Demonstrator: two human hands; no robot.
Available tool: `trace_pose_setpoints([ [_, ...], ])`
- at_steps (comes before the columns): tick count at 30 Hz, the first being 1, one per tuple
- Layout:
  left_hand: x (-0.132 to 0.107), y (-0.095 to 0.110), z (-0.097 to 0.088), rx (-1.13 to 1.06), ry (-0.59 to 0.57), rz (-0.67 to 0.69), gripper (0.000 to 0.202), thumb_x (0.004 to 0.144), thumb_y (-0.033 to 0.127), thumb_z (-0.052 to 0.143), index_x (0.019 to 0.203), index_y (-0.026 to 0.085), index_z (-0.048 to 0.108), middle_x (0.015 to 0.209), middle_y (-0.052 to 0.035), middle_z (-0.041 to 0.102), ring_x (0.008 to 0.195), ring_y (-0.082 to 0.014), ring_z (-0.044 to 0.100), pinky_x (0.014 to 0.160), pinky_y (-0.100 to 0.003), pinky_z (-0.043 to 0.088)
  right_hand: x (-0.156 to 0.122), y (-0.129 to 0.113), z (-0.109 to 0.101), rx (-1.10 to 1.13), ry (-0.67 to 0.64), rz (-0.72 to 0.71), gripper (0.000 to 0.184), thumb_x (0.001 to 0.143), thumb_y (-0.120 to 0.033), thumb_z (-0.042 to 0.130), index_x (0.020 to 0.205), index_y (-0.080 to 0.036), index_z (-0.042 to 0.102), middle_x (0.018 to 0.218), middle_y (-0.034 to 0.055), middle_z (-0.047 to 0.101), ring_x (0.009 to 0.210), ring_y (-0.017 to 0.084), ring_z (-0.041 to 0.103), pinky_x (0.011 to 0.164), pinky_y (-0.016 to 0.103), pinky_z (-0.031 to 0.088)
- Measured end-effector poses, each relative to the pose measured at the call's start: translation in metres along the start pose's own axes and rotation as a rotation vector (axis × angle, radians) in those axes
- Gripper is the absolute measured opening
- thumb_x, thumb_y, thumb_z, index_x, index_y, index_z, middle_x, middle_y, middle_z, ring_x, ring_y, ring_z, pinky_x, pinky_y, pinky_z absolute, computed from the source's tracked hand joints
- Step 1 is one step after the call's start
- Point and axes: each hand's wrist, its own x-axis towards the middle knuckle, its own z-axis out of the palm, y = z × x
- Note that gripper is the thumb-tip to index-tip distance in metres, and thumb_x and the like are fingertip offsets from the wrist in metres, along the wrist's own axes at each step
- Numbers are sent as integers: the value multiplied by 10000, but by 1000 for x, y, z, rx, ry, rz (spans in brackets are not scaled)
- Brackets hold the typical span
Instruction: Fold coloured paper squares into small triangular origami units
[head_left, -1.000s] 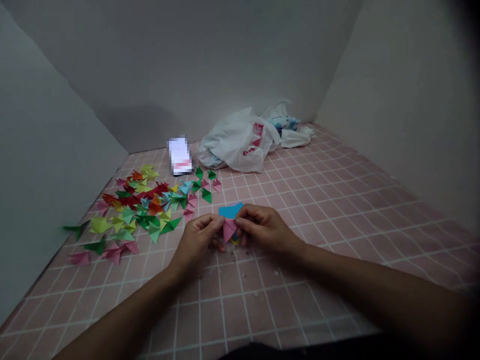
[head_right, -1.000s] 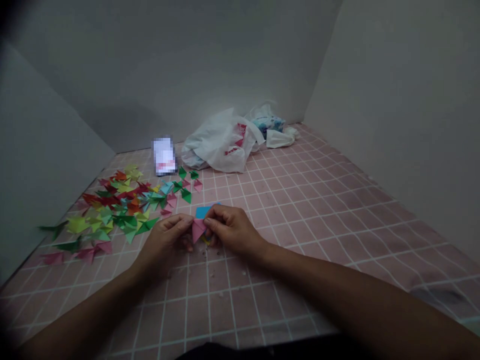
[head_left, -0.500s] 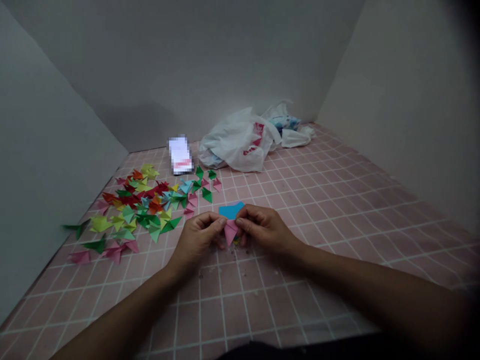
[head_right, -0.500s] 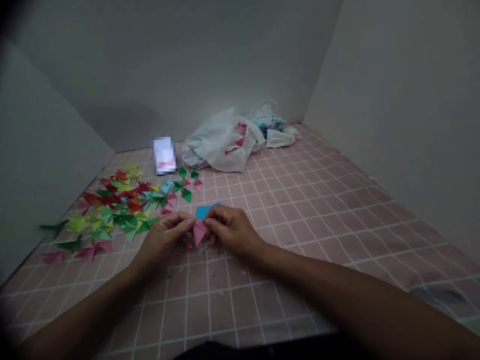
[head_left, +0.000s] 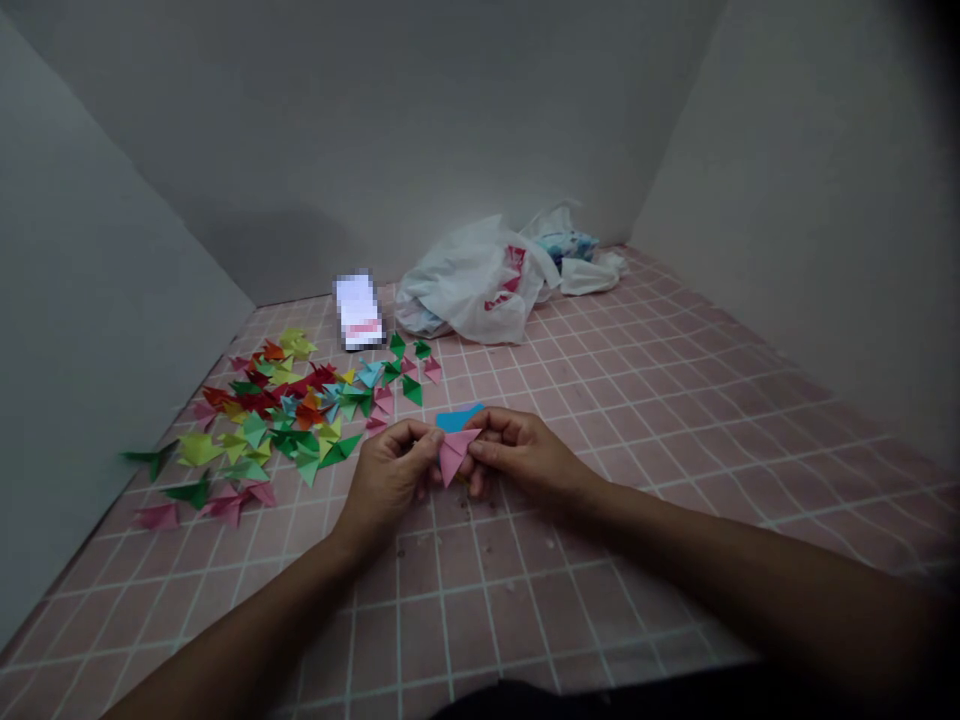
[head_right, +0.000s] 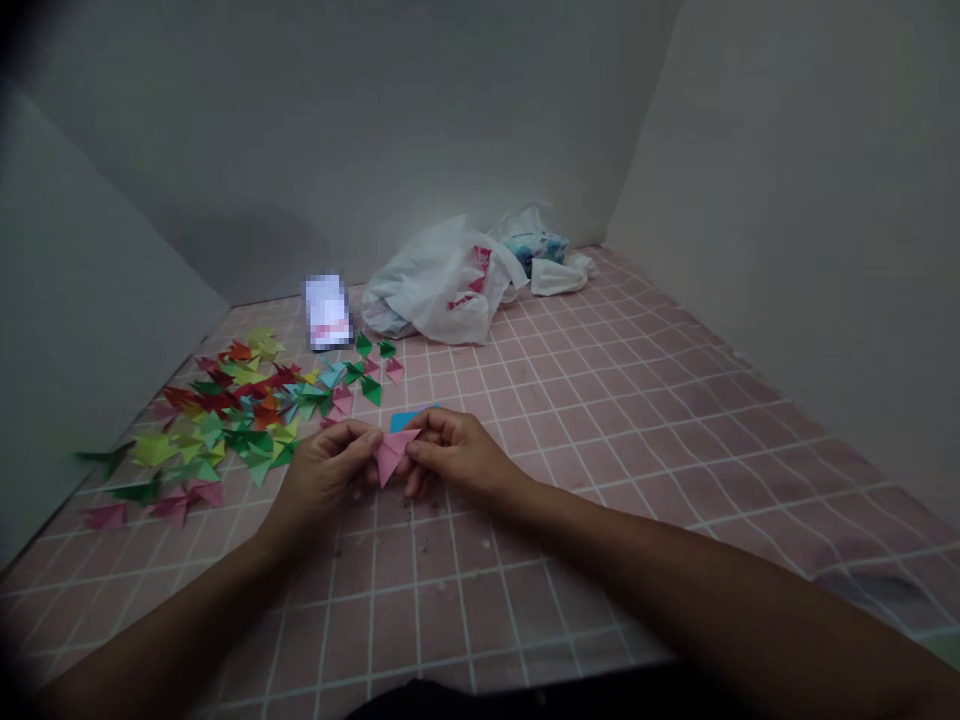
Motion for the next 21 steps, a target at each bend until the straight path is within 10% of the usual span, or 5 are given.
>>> trace_pose_setpoints([
  [21, -2, 3, -1, 39, 17, -4, 271, 758, 401, 732, 691, 143, 681, 521, 4, 625, 429, -89, 500, 414, -187, 396, 0, 0, 2, -13, 56, 21, 172, 786, -240, 687, 884, -165, 567, 684, 5, 703, 503, 115, 648, 480, 221, 505],
])
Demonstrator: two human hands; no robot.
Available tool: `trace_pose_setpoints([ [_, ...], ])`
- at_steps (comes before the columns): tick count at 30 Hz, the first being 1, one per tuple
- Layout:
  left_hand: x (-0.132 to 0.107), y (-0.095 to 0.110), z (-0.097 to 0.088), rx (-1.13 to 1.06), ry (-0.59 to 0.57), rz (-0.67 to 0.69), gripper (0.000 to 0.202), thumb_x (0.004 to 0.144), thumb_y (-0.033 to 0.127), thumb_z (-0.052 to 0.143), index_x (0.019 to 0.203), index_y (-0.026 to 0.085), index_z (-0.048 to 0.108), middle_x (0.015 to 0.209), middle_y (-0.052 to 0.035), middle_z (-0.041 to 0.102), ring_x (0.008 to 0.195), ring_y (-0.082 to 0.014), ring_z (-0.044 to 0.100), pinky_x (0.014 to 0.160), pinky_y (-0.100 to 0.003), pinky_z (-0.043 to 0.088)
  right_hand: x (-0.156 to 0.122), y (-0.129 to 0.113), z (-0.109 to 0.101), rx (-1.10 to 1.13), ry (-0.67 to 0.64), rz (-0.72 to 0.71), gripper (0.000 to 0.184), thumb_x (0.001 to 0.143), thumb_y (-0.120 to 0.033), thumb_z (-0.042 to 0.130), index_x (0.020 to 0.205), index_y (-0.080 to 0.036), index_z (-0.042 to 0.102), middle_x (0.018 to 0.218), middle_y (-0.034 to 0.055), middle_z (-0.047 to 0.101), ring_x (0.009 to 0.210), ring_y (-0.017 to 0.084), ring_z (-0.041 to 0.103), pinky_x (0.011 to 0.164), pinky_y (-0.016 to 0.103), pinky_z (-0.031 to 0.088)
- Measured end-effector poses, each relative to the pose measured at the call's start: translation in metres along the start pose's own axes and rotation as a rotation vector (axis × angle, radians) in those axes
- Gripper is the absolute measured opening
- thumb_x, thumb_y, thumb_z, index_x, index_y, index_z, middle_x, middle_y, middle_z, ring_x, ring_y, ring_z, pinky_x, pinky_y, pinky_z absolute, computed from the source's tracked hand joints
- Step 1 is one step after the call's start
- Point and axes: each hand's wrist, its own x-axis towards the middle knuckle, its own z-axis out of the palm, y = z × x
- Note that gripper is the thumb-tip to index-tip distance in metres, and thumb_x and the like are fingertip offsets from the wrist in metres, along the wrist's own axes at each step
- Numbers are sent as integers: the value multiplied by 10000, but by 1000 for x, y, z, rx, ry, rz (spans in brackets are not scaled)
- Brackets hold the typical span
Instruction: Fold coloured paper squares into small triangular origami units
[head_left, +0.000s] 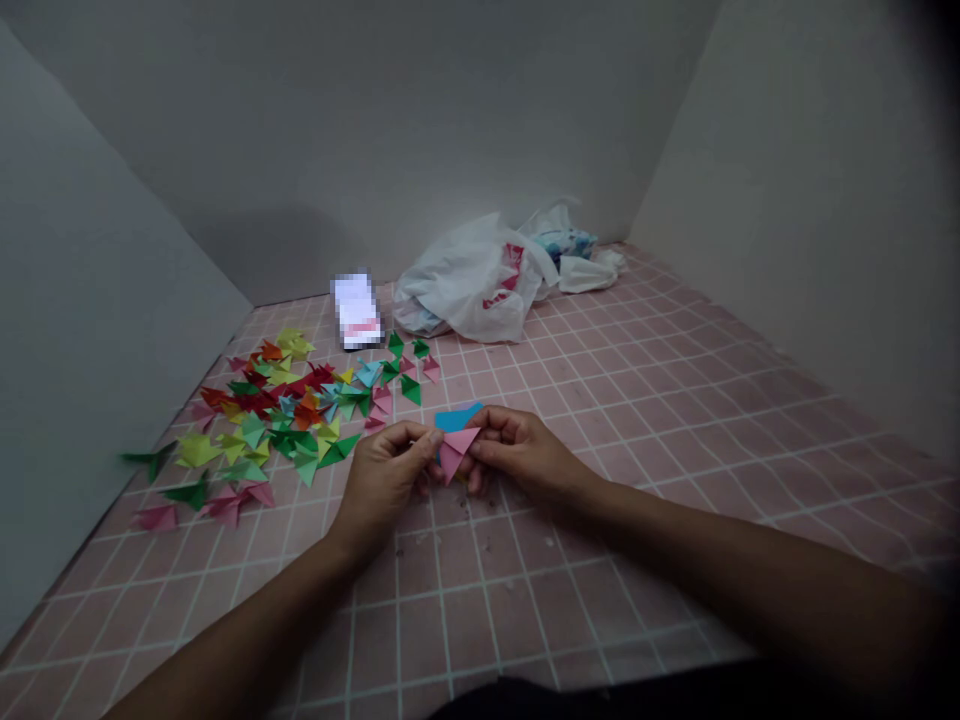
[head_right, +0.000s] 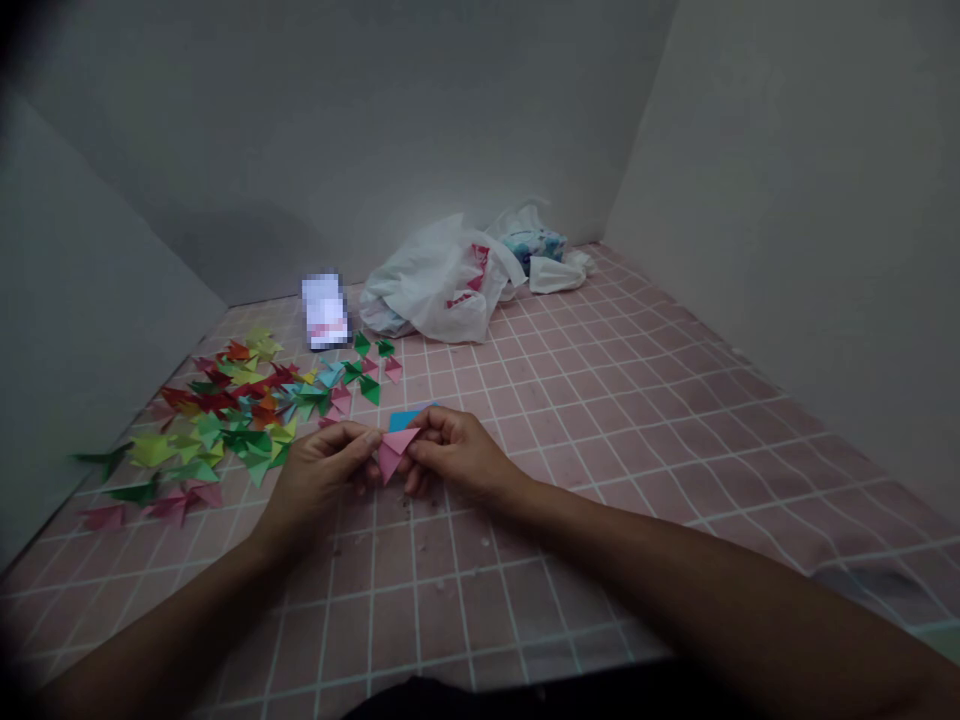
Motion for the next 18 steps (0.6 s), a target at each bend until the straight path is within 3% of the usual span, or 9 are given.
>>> trace_pose_setpoints([
  [4, 1, -2, 2, -1, -25, -8, 283, 770, 406, 730, 671, 147, 672, 521, 7, 620, 428, -85, 496, 418, -188, 389, -1, -1, -1, -51, -25, 1, 163, 781, -287, 694, 803, -163, 590, 599, -17, 658, 469, 104, 602, 461, 220, 487],
  [12, 0, 0, 5, -84, -87, -43, 250, 733, 352, 752, 862, 140, 730, 580, 8, 637, 484, -92, 523, 462, -199, 413, -2, -3, 0, -85, 25, -32, 163, 798, -297, 679, 752, -180, 575, 572, -23, 629, 470, 95, 567, 480, 222, 459],
  [18, 0, 1, 4, -54, -83, -32, 189, 746, 323, 715, 721, 138, 682, 549, 14, 617, 462, -80, 503, 459, -196, 394, -2, -2, 0, -143, 24, -79, 119, 816, -264, 654, 822, -191, 560, 634, -27, 616, 511, 102, 561, 503, 230, 449],
])
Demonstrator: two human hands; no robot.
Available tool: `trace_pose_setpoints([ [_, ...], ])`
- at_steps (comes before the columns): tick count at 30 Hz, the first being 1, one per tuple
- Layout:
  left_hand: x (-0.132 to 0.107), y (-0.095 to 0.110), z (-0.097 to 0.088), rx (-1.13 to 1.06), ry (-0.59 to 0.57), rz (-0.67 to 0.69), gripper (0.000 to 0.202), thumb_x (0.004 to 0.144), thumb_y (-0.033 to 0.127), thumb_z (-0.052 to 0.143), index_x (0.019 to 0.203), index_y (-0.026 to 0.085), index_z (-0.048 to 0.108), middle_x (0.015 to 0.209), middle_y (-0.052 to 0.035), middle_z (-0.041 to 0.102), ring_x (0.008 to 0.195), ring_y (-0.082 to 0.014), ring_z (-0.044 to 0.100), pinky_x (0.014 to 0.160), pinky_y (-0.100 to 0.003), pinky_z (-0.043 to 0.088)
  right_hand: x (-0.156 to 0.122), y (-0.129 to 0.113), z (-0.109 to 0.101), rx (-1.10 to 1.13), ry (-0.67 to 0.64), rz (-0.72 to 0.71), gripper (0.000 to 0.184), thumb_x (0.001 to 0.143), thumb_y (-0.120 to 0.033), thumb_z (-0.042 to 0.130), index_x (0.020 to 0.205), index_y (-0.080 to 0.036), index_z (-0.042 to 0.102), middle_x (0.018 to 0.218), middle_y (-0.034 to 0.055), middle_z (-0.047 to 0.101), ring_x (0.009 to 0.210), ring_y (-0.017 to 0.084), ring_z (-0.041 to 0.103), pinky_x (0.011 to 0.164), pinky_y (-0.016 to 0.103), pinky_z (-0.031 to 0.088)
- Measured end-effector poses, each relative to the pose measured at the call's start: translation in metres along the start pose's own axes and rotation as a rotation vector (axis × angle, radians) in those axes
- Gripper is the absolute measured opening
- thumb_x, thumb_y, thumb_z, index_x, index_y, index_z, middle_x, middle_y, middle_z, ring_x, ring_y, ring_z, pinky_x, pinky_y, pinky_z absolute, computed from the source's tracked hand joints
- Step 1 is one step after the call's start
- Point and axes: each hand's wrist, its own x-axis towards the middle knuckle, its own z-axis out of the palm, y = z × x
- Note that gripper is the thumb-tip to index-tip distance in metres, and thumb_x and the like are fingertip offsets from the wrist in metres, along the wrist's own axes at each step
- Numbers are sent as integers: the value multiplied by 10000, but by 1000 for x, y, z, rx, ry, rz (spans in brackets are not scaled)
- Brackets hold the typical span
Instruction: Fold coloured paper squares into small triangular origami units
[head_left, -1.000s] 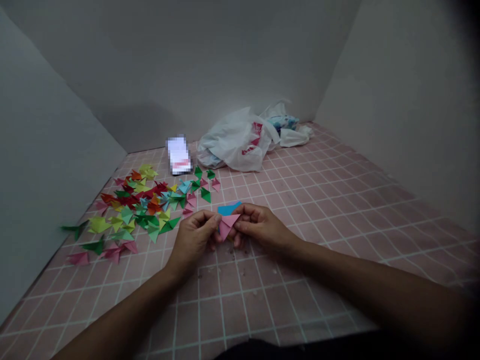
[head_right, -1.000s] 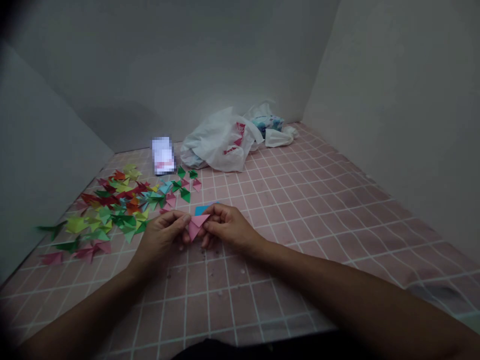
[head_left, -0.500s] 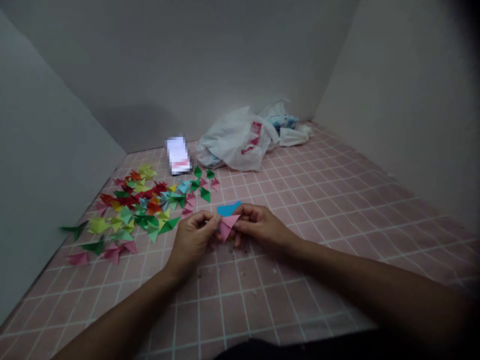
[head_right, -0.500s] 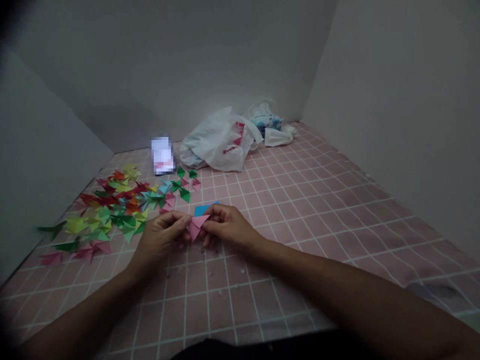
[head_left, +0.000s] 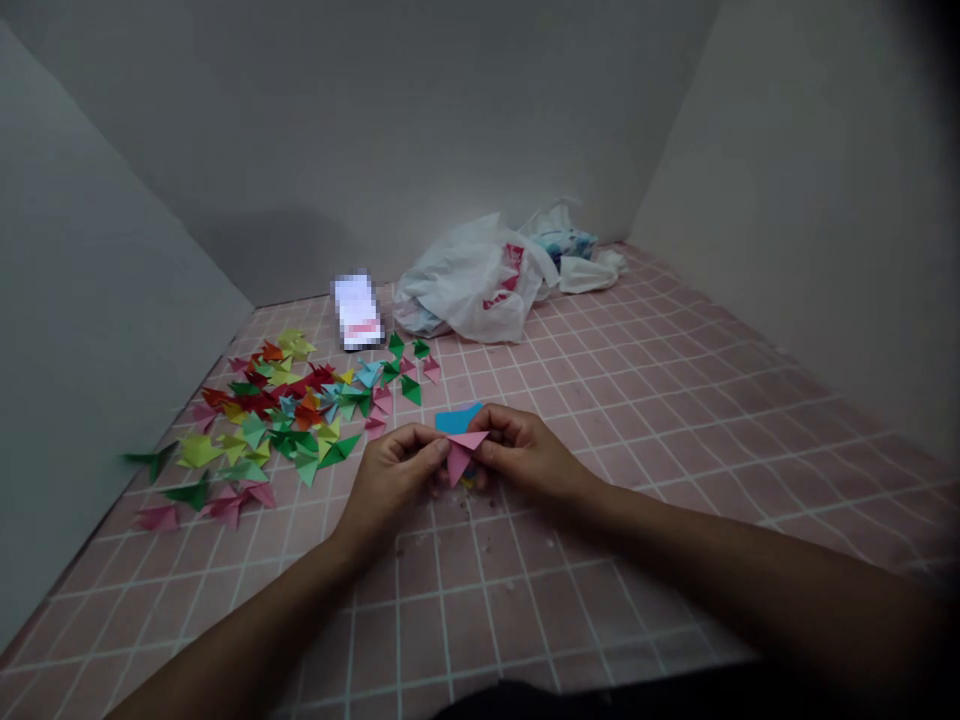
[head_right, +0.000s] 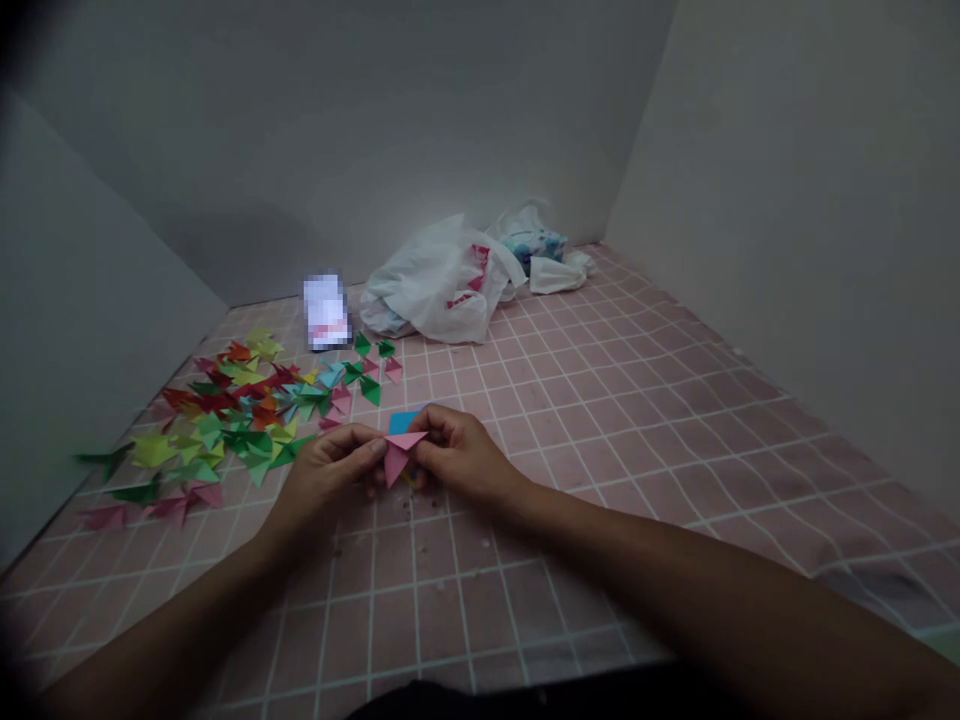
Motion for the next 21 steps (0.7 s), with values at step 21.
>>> trace_pose_setpoints([
  [21, 1, 2, 1, -43, -33, -61, 165, 700, 298, 691, 732, 138, 668, 501, 34, 589, 422, -77, 493, 451, -197, 372, -4, 2, -5, -245, -23, -399, 174, 818, -58, 540, 806, -200, 638, 772, -14, 604, 647, 105, 621, 625, 259, 532],
])
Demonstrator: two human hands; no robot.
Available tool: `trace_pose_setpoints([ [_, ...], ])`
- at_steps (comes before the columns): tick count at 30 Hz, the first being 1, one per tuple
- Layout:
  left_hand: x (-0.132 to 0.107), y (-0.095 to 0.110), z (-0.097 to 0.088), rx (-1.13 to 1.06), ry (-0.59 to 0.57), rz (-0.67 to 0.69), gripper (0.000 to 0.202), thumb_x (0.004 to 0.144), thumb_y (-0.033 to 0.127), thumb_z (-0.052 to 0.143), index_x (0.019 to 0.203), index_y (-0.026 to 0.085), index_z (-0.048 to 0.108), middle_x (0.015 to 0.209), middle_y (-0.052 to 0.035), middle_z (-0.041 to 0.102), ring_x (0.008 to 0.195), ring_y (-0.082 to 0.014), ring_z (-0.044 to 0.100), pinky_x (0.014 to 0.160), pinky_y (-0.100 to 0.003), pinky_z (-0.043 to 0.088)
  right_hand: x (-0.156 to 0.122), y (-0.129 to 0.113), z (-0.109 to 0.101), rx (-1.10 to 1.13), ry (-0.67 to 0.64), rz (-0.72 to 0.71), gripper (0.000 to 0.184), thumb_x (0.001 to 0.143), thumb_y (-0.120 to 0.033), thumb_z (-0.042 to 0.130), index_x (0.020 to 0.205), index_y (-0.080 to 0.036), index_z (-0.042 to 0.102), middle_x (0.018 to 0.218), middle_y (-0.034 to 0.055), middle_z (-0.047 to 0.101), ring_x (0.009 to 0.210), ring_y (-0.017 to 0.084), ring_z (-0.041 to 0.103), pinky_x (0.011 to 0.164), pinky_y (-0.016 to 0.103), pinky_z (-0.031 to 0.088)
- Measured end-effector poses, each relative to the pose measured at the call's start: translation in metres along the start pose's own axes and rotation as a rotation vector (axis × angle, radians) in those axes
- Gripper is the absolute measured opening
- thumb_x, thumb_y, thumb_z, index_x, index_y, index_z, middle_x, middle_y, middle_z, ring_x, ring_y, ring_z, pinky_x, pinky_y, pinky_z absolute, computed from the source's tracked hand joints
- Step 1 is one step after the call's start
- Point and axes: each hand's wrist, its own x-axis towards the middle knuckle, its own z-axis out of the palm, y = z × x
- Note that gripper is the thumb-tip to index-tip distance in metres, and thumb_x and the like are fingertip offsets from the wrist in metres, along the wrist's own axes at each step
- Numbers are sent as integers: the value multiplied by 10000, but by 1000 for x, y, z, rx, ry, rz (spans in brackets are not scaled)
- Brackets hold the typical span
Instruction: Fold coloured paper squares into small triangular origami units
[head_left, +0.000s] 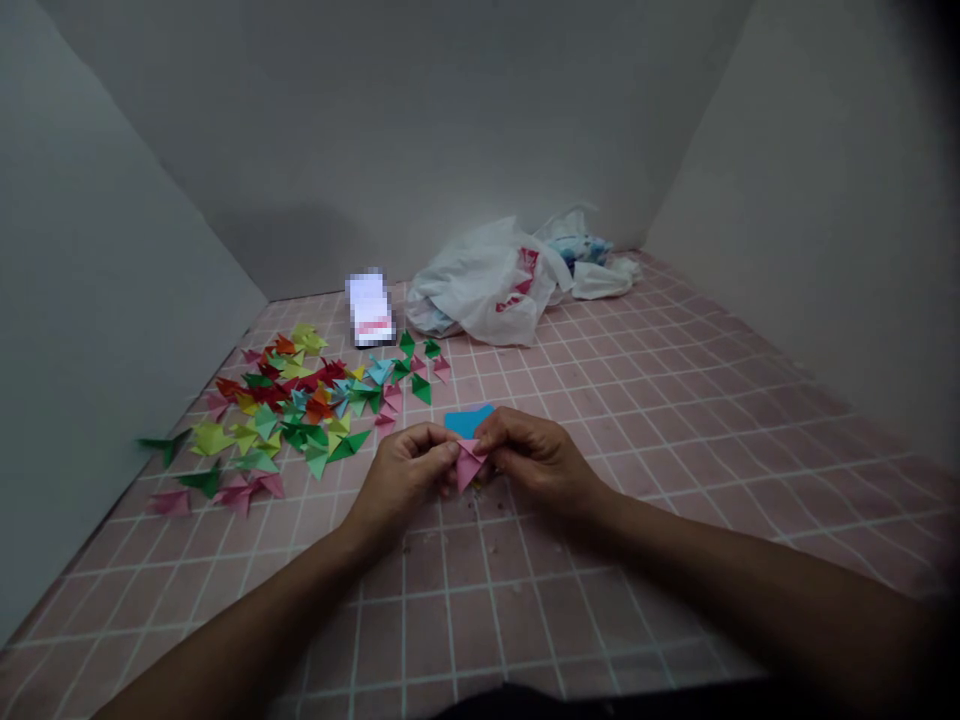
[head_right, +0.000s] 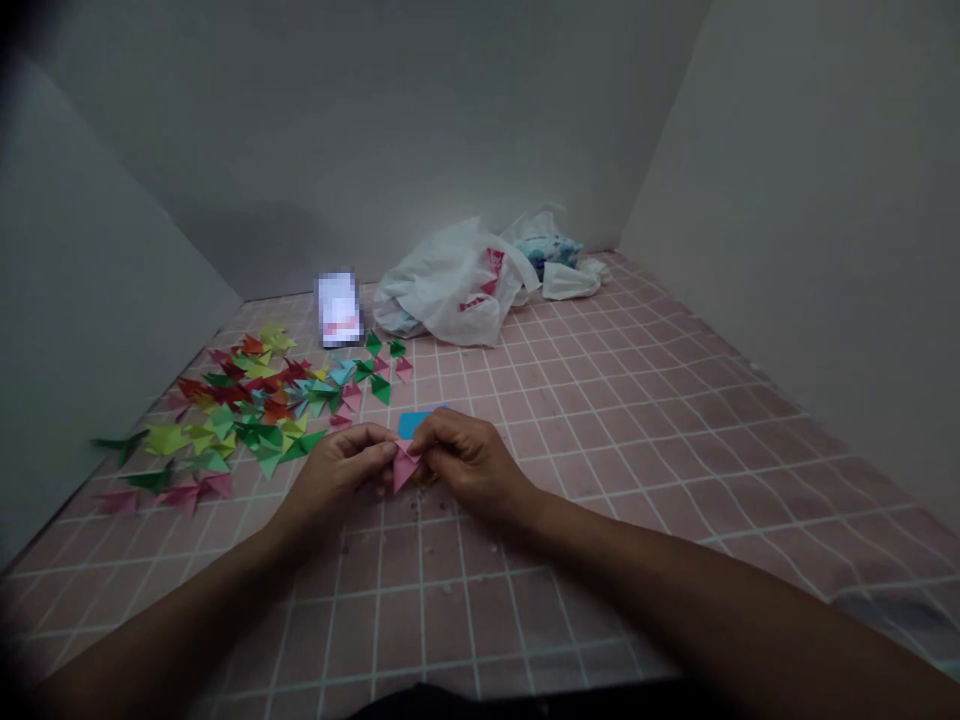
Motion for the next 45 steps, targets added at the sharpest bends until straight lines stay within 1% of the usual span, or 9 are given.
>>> trace_pose_setpoints([
  [10, -1, -4, 2, -164, 0, -67, 194, 666, 311, 731, 714, 137, 659, 475, 49, 551, 408, -59, 460, 418, -170, 328, 3, -1, -4, -212, -37, -159, 203, 803, -17, 524, 780, -191, 626, 746, -2, 638, 674, 114, 623, 617, 245, 506],
  [15, -3, -3, 1, -3, 19, -22, 176, 746, 326, 666, 736, 153, 635, 420, 56, 538, 344, -41, 352, 361, -156, 219, 4, 0, -5, -273, -53, -188, 230, 767, 3, 499, 769, -192, 622, 723, -6, 641, 673, 119, 614, 658, 271, 495],
  [19, -3, 0, 2, 19, -1, -10, 181, 762, 337, 651, 740, 159, 625, 453, 42, 580, 369, -62, 445, 386, -161, 322, 4, 3, -4, -195, -46, -112, 209, 780, -20, 495, 787, -189, 619, 717, -9, 622, 631, 112, 606, 613, 256, 499],
  [24, -2, 1, 3, -63, -8, -38, 207, 717, 345, 704, 714, 146, 645, 594, 3, 663, 533, -99, 604, 532, -195, 482, 3, 6, -2, -152, -33, -52, 196, 771, -32, 505, 786, -187, 626, 745, -4, 619, 645, 112, 604, 614, 252, 506],
  [31, 0, -1, 1, 3, -7, -6, 235, 731, 352, 729, 657, 141, 660, 573, -8, 661, 523, -96, 586, 539, -201, 453, 2, 5, 1, -51, -43, -4, 191, 785, -49, 526, 781, -194, 651, 775, -5, 631, 674, 112, 619, 643, 262, 523],
  [35, 0, -1, -1, 37, 28, 49, 220, 746, 340, 711, 664, 142, 663, 557, 0, 647, 512, -94, 568, 537, -202, 441, 4, 5, 1, 134, -32, 154, 116, 800, -116, 588, 719, -182, 637, 778, -6, 649, 674, 109, 641, 659, 263, 538],
  [38, 0, -1, -3, 90, 110, 85, 220, 747, 344, 706, 664, 152, 637, 492, 30, 591, 452, -82, 503, 476, -190, 390, 5, 4, -1, 258, 1, 294, 16, 832, -179, 606, 820, -186, 612, 712, -11, 677, 653, 121, 666, 678, 281, 560],
  [41, -2, -2, -3, 146, 166, 124, 218, 762, 341, 692, 661, 166, 611, 462, 59, 524, 411, -69, 428, 425, -185, 320, 7, 2, -1, 318, 20, 365, 128, 883, -289, 606, 958, -192, 569, 642, -24, 673, 567, 125, 659, 591, 259, 552],
  [45, -4, -4, 0, 246, 169, 161, 194, 759, 318, 688, 651, 168, 630, 498, 54, 522, 426, -70, 417, 419, -194, 305, 7, 1, 1, 285, -81, 421, 246, 880, -410, 636, 875, -170, 582, 536, -44, 600, 424, 93, 554, 434, 200, 444],
])
